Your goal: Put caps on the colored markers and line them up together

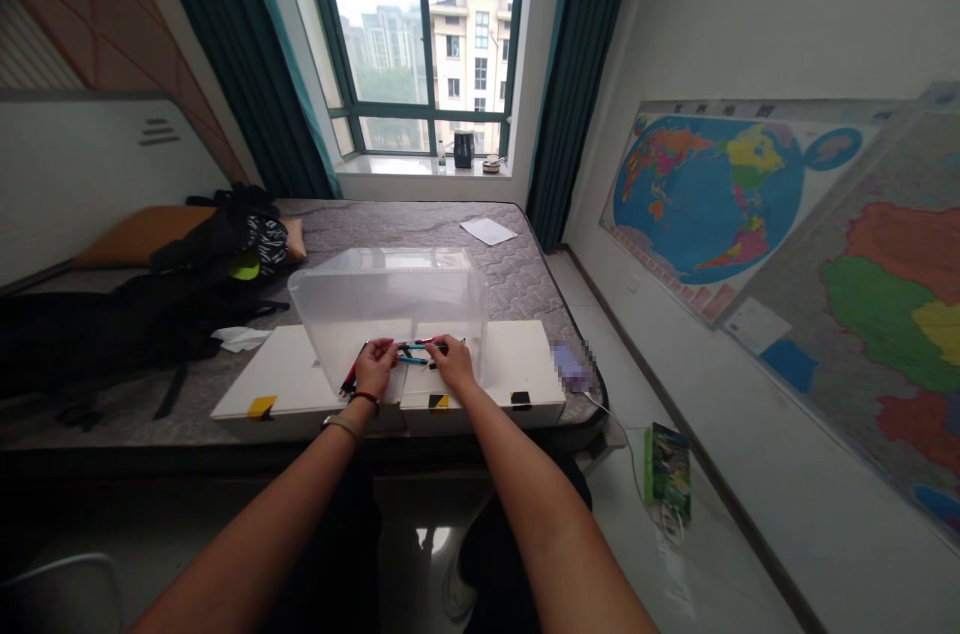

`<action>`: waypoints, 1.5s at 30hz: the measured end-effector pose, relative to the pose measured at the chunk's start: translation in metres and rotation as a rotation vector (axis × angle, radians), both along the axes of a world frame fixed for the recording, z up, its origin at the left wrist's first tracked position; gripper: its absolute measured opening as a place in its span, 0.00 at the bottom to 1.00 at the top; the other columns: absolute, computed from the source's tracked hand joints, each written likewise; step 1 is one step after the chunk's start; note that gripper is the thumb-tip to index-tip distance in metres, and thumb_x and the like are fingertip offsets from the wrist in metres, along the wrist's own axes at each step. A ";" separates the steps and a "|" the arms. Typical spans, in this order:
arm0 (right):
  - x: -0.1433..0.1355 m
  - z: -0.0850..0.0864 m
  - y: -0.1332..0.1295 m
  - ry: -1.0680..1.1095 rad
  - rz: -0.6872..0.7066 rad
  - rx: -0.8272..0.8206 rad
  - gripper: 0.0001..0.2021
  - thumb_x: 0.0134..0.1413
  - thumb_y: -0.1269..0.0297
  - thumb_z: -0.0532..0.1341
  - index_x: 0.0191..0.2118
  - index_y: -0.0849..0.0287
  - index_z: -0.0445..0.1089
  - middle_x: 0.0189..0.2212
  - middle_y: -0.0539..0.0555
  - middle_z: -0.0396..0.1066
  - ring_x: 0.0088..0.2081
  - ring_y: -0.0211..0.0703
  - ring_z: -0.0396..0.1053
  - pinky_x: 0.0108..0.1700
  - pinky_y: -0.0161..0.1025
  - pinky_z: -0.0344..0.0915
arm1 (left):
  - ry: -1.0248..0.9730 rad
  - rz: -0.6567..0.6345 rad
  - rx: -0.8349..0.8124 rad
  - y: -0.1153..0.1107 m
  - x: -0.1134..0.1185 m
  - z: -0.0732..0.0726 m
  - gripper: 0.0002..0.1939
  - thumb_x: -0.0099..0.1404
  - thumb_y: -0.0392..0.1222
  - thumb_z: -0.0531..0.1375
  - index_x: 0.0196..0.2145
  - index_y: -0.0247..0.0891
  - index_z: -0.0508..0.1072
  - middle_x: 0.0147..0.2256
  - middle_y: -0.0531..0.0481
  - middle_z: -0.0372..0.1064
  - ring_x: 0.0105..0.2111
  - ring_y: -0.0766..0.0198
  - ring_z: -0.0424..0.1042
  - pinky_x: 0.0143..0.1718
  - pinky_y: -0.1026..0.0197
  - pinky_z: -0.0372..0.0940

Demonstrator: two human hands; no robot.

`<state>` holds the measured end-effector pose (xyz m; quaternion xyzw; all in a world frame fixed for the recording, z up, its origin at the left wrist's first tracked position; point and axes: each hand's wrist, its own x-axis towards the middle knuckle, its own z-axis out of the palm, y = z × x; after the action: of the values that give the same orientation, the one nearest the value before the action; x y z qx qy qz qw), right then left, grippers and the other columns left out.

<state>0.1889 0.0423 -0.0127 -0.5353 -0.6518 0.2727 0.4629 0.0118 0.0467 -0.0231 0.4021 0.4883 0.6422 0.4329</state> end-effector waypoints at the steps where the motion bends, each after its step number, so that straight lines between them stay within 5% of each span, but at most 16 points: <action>1: 0.000 0.000 0.000 -0.008 -0.003 -0.005 0.14 0.57 0.51 0.57 0.38 0.54 0.72 0.32 0.51 0.75 0.34 0.43 0.70 0.37 0.38 0.64 | -0.012 -0.013 0.004 0.000 -0.001 0.000 0.19 0.50 0.46 0.67 0.37 0.35 0.69 0.30 0.49 0.72 0.26 0.67 0.71 0.30 0.63 0.67; 6: 0.000 0.004 -0.003 -0.037 -0.032 0.005 0.15 0.57 0.49 0.56 0.38 0.53 0.72 0.32 0.50 0.74 0.34 0.43 0.70 0.36 0.37 0.63 | -0.053 -0.069 0.013 -0.002 -0.003 0.001 0.20 0.51 0.46 0.67 0.40 0.37 0.68 0.35 0.46 0.74 0.30 0.65 0.73 0.34 0.62 0.68; 18: -0.001 0.006 -0.003 -0.049 0.003 0.013 0.15 0.58 0.49 0.55 0.39 0.53 0.71 0.31 0.49 0.73 0.33 0.42 0.69 0.36 0.36 0.62 | 0.128 -0.025 -0.031 -0.003 0.000 0.004 0.21 0.52 0.55 0.65 0.34 0.35 0.71 0.25 0.49 0.72 0.21 0.67 0.68 0.24 0.65 0.61; 26: -0.002 0.007 -0.004 -0.096 0.005 0.017 0.13 0.59 0.50 0.55 0.38 0.52 0.71 0.32 0.50 0.74 0.33 0.43 0.70 0.37 0.37 0.61 | 0.042 -0.092 0.003 -0.008 0.000 0.010 0.22 0.55 0.50 0.64 0.44 0.37 0.66 0.36 0.46 0.74 0.24 0.69 0.71 0.27 0.64 0.66; 33: 0.000 0.008 -0.005 -0.064 0.013 0.022 0.15 0.59 0.49 0.55 0.39 0.52 0.71 0.29 0.48 0.72 0.32 0.42 0.69 0.36 0.36 0.62 | 0.085 -0.034 -0.035 -0.003 0.000 0.005 0.22 0.55 0.55 0.63 0.37 0.35 0.68 0.24 0.51 0.70 0.19 0.69 0.66 0.20 0.66 0.61; 45: -0.002 0.008 -0.006 -0.074 0.005 0.035 0.14 0.59 0.49 0.54 0.39 0.52 0.71 0.29 0.48 0.73 0.32 0.42 0.69 0.37 0.36 0.61 | 0.040 -0.069 -0.001 -0.008 0.000 0.011 0.23 0.55 0.50 0.63 0.45 0.38 0.64 0.38 0.45 0.73 0.24 0.68 0.71 0.25 0.65 0.66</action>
<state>0.1867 0.0367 -0.0047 -0.5351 -0.6745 0.2422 0.4472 0.0118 0.0384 -0.0118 0.4313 0.4832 0.6184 0.4452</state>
